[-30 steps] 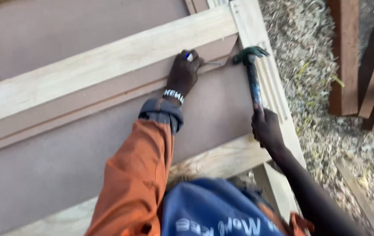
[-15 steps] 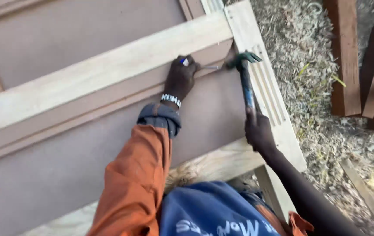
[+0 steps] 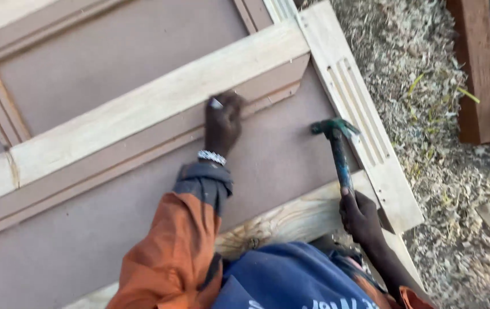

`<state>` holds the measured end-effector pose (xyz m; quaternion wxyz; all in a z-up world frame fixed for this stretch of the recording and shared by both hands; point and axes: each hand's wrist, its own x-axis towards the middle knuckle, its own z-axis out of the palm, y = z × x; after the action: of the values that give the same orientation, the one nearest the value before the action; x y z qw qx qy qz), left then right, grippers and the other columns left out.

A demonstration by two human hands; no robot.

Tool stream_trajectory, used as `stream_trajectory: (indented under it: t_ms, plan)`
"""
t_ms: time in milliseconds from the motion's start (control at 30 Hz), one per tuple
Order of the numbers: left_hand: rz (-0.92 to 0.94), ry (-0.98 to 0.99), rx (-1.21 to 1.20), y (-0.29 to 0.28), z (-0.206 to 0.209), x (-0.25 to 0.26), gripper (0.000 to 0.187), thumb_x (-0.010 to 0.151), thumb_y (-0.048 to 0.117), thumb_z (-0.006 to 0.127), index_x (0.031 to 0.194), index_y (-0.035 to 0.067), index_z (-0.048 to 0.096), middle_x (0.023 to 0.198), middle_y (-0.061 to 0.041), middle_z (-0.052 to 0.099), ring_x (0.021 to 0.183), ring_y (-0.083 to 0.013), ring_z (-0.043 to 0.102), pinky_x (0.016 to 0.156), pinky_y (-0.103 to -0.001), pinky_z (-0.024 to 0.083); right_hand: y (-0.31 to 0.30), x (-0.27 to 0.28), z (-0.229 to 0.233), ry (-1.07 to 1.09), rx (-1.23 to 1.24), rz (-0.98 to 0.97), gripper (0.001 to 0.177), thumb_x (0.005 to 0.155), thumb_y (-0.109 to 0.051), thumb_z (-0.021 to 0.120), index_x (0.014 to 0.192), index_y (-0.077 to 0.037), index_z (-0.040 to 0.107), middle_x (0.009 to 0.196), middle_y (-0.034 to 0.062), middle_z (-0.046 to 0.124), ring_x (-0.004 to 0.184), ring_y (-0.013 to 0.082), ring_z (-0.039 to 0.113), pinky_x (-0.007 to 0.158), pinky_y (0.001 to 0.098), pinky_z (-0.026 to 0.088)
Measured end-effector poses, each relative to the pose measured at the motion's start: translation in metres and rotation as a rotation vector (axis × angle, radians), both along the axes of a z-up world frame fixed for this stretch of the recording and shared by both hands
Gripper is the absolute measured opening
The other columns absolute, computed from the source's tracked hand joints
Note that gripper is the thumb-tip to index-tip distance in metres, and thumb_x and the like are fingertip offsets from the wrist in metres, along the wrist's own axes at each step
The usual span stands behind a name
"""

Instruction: Hammering a nail into a wooden furniture frame to secure components

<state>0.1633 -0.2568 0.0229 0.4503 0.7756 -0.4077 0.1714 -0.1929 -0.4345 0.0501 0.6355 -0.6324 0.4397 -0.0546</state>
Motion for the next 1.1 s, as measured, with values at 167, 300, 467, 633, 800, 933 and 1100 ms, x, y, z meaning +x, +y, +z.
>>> stream_trajectory:
  t_ms: [167,300,467,633,800,933,1100]
  plan:
    - [0.125,-0.015,-0.009,0.044,0.000,0.040,0.010,0.101,0.010,0.064,0.095,0.010,0.072,0.098,-0.005,0.063,0.096,-0.0318,0.063,0.089,-0.044,0.049,0.007,0.015,0.020,-0.012,-0.022,0.027,0.048,0.111,-0.033,0.055,0.075,-0.002,0.051,0.051,0.0084,0.037,0.033,0.0141,0.038,0.027,0.0255,0.029]
    - [0.124,0.078,-0.010,0.048,-0.021,0.043,0.009,0.099,0.011,0.067,0.093,0.006,0.070,0.098,-0.007,0.062,0.099,-0.0348,0.062,0.092,-0.046,0.050,0.006,0.022,0.028,0.012,-0.033,0.064,0.051,0.112,-0.035,0.052,0.075,0.000,0.052,0.052,0.0119,0.038,0.033,0.0168,0.039,0.026,0.0280,0.030]
    - [0.147,0.090,-0.026,0.048,-0.030,0.043,0.007,0.097,0.009,0.069,0.091,0.005,0.071,0.096,-0.007,0.063,0.100,-0.0339,0.063,0.094,-0.046,0.050,0.025,0.048,0.035,-0.030,0.026,0.096,0.048,0.113,-0.034,0.050,0.077,-0.003,0.051,0.052,0.0088,0.037,0.033,0.0141,0.038,0.027,0.0253,0.029]
    - [0.161,0.090,0.011,0.044,-0.033,0.048,0.007,0.097,0.012,0.070,0.091,0.008,0.073,0.097,-0.004,0.062,0.101,-0.0302,0.063,0.096,-0.043,0.051,0.046,0.101,0.072,-0.087,-0.027,0.195,0.049,0.113,-0.031,0.048,0.074,-0.003,0.052,0.050,0.0083,0.036,0.032,0.0143,0.039,0.027,0.0242,0.030]
    - [0.182,0.045,0.039,0.044,-0.036,0.049,0.009,0.096,0.006,0.068,0.091,0.010,0.075,0.095,-0.003,0.062,0.101,-0.0292,0.063,0.094,-0.041,0.053,0.056,0.144,0.094,-0.220,-0.091,0.287,0.053,0.114,-0.035,0.044,0.073,-0.004,0.053,0.051,0.0080,0.037,0.033,0.0143,0.041,0.027,0.0239,0.033]
    - [0.199,0.067,0.026,0.042,-0.039,0.049,0.009,0.095,0.007,0.068,0.090,0.010,0.075,0.093,-0.002,0.063,0.100,-0.0285,0.063,0.093,-0.042,0.053,0.050,0.163,0.064,-0.289,-0.144,0.307,0.051,0.113,-0.037,0.045,0.076,-0.004,0.054,0.052,0.0081,0.040,0.034,0.0152,0.044,0.028,0.0242,0.036]
    - [0.215,0.094,0.135,0.041,-0.038,0.052,0.017,0.095,0.002,0.063,0.093,0.013,0.075,0.096,0.001,0.061,0.105,-0.0249,0.062,0.093,-0.038,0.053,0.038,0.180,0.051,-0.010,-0.193,0.453,0.050,0.112,-0.041,0.041,0.076,-0.007,0.051,0.051,0.0015,0.038,0.036,0.0098,0.037,0.029,0.0229,0.030]
